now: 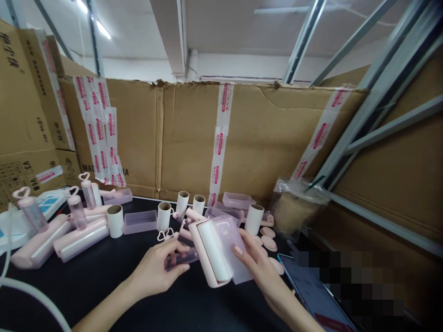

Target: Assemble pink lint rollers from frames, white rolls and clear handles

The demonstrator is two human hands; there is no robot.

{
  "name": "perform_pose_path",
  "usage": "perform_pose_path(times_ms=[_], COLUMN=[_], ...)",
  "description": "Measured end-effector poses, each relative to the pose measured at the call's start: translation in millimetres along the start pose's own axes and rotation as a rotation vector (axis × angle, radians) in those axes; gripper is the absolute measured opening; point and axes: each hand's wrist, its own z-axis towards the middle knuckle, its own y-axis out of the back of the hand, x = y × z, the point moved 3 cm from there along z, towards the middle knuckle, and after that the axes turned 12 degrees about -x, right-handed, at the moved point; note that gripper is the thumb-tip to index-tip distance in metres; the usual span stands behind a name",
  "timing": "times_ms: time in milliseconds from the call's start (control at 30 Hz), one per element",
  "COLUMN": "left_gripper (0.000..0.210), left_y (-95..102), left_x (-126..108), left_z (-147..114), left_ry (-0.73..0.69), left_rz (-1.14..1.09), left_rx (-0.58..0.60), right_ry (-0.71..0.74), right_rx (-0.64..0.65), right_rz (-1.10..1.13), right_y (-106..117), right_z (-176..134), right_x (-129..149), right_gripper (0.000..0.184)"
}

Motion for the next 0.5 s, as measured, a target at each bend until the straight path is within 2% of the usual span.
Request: perform_pose_path(times_ms=[133, 267, 333, 500], left_gripper=[0.014, 0.015, 0.015, 0.015], left_y=[-0.8, -1.3, -1.6, -3.8], left_x=[0.1, -0.8, -0.9, -2.9], left_z=[-1.0, -2.0, -2.7, -6.4], left_ry=[-0.075, -0.148, -0.169, -0.226], left_rz=[0.063, 0.108, 0.107, 0.081], left_rx=[0.014, 0.036, 0.041, 0.057], right_ry=[-0.029, -0.078, -0.063, 0.018], right_rx=[0.055, 0.088, 0.102, 0.235], right_rz=[-0.010, 0.006, -0.015, -0.117], right_y=[-6.4, -9.6, -10.5, -16.2], right_z=[-2.2, -4.9, -7.2, -17.8], right_x=[-3.4, -7.1, -6.8, -10.5], right_gripper=[0.062, 0.059, 0.057, 0.050])
